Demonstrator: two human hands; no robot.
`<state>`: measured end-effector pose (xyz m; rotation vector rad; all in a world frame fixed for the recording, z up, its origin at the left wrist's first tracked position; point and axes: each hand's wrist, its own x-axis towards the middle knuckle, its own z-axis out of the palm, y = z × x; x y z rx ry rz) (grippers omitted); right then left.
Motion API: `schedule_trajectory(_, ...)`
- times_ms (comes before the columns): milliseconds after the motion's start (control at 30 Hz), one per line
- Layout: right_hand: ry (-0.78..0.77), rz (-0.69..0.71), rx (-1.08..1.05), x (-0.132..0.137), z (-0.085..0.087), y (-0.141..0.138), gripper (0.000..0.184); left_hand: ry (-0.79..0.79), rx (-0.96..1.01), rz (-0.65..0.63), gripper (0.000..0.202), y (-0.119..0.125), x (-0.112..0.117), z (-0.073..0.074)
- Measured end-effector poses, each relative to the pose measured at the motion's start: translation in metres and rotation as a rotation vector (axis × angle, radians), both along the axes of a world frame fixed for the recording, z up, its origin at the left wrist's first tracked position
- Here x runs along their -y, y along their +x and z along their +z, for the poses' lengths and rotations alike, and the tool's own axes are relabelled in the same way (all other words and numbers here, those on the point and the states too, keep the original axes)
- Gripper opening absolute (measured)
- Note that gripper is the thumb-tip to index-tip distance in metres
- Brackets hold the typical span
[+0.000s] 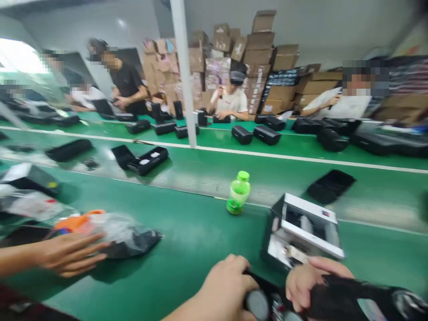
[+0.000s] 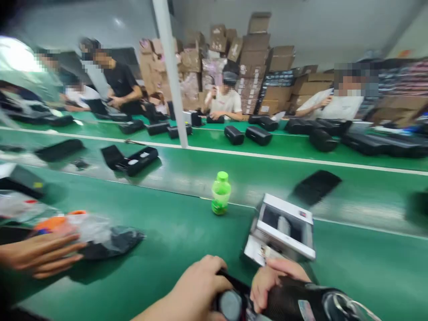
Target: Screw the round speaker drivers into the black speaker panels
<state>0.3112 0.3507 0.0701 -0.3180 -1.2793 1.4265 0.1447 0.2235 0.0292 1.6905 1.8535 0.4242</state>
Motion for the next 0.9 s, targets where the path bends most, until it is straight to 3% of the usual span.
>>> schedule_trajectory(100, 0.143, -0.08, -0.035, -0.003, 0.054, 0.004, 0.076, 0.04, 0.034, 0.104, 0.056, 0.004, 0.012, 0.017)
schedule_trajectory(200, 0.241, -0.053, -0.046, -0.024, 0.075, 0.002, 0.089, 0.055, 0.056, 0.106, 0.057, 0.0, 0.017, 0.016)
schedule_trajectory(300, 0.271, -0.036, 0.015, -0.043, 0.068, 0.001, 0.085, 0.155, 0.079, 0.135, 0.056, -0.003, 0.024, 0.004)
schedule_trajectory(367, 0.3, -0.001, 0.051, -0.049, 0.06, -0.001, 0.082, 0.241, 0.159, 0.19, 0.067, -0.006, 0.034, -0.003)
schedule_trajectory(500, 0.26, 0.012, 0.084, -0.051, 0.055, -0.005, 0.082, 0.256, 0.3, 0.22, 0.126, -0.011, 0.056, -0.014)
schedule_trajectory(567, 0.195, -0.023, 0.102, -0.054, 0.058, -0.005, 0.084, 0.225, 0.318, 0.199, 0.145, -0.013, 0.064, -0.022)
schedule_trajectory(733, 0.064, -0.009, 0.13, -0.055, 0.062, 0.003, 0.084, 0.284, 0.354, 0.217, 0.139, -0.01, 0.067, -0.046)
schedule_trajectory(900, 0.041, 0.115, 0.051, -0.025, 0.073, 0.004, 0.089, 0.273, 0.35, 0.229, 0.137, -0.01, 0.063, -0.051)
